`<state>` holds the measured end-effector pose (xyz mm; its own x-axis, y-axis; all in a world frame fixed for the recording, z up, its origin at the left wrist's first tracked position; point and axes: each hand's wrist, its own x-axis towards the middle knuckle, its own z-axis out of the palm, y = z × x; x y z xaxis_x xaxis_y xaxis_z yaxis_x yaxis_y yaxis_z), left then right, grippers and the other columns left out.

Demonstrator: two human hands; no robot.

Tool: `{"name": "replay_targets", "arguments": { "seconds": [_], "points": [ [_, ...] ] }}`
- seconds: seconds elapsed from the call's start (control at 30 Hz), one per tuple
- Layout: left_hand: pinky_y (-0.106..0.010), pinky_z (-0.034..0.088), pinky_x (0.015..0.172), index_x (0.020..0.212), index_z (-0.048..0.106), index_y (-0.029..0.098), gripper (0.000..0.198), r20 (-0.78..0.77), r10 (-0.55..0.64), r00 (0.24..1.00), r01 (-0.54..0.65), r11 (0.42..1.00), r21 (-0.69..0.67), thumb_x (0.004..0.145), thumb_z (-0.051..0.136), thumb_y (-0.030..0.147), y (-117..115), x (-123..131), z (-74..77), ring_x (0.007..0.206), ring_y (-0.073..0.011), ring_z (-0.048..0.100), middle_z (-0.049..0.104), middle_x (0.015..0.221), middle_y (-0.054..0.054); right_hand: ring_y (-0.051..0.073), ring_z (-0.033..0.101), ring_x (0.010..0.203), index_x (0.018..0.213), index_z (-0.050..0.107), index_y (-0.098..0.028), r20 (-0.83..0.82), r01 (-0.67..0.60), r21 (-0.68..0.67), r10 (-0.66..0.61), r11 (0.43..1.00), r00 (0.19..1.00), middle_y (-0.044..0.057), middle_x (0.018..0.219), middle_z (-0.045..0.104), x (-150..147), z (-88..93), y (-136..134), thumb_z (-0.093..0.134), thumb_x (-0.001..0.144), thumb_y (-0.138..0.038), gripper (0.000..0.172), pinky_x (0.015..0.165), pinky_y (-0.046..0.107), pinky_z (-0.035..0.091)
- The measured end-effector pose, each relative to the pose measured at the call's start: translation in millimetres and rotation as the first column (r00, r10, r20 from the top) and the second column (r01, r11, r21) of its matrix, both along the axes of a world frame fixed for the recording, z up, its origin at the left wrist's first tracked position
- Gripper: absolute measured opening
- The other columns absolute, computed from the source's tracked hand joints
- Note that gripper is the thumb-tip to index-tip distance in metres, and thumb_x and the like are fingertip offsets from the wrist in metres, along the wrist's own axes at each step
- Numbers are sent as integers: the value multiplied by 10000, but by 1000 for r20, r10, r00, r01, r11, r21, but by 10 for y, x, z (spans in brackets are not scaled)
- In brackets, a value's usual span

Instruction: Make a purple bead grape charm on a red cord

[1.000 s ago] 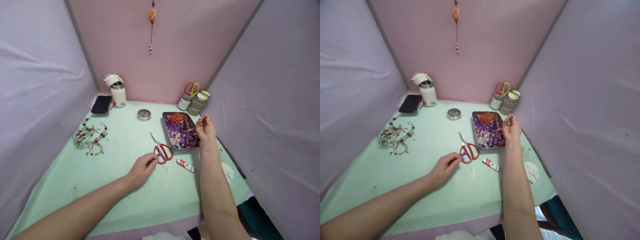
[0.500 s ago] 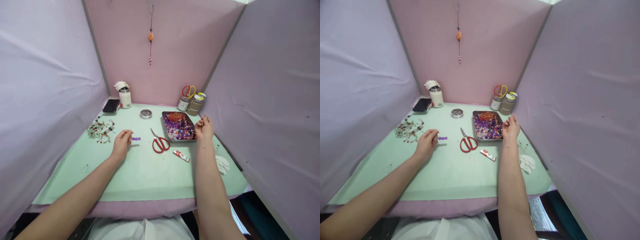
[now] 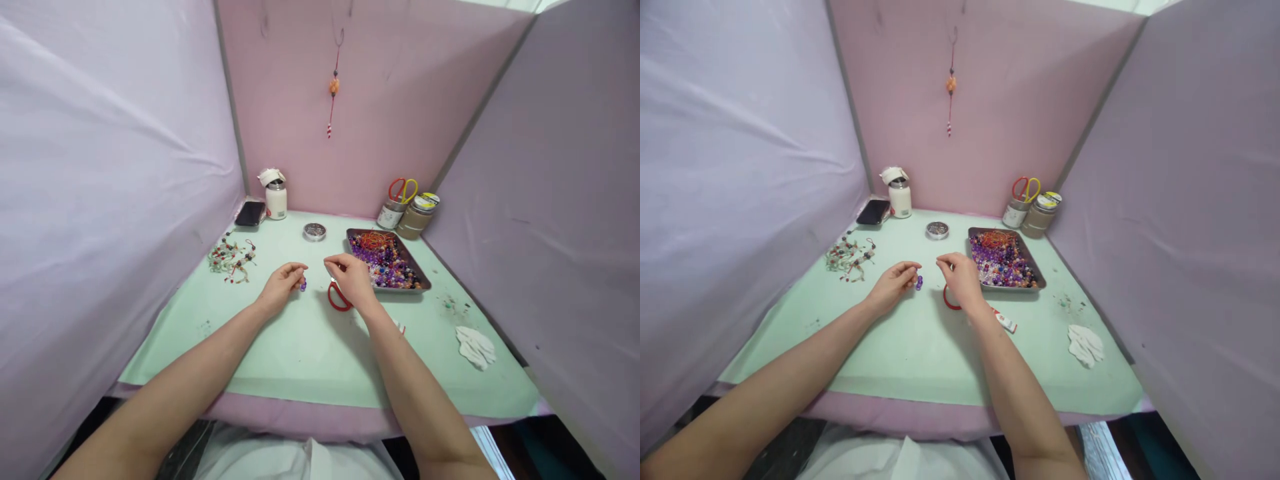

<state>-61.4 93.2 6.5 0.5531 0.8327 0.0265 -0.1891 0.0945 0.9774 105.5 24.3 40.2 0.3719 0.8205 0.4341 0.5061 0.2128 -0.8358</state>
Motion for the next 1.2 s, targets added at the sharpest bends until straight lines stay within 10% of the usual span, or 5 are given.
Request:
{"name": "replay_targets", "arguments": {
  "seconds": [0.23, 1.2],
  "points": [
    [-221, 365, 596, 964, 593, 156, 275, -68, -84, 994, 88, 995, 48, 778, 605, 358, -8, 12, -50, 614, -87, 504, 559, 666, 19, 189, 599, 758, 823, 693, -209, 362, -25, 74, -4, 997, 932, 47, 794, 690, -51, -157, -49, 569, 836, -253, 133, 737, 318, 442],
    [-263, 436, 662, 856, 508, 165, 175, -94, -25, 995, 43, 981, 190, 722, 611, 213, -27, 44, -70, 643, -109, 578, 638, 703, -7, 194, 522, 781, 796, 580, -211, 438, -15, 145, -50, 989, 897, 45, 782, 617, 5, -220, -132, 473, 906, -287, 171, 742, 334, 398]
  ]
}}
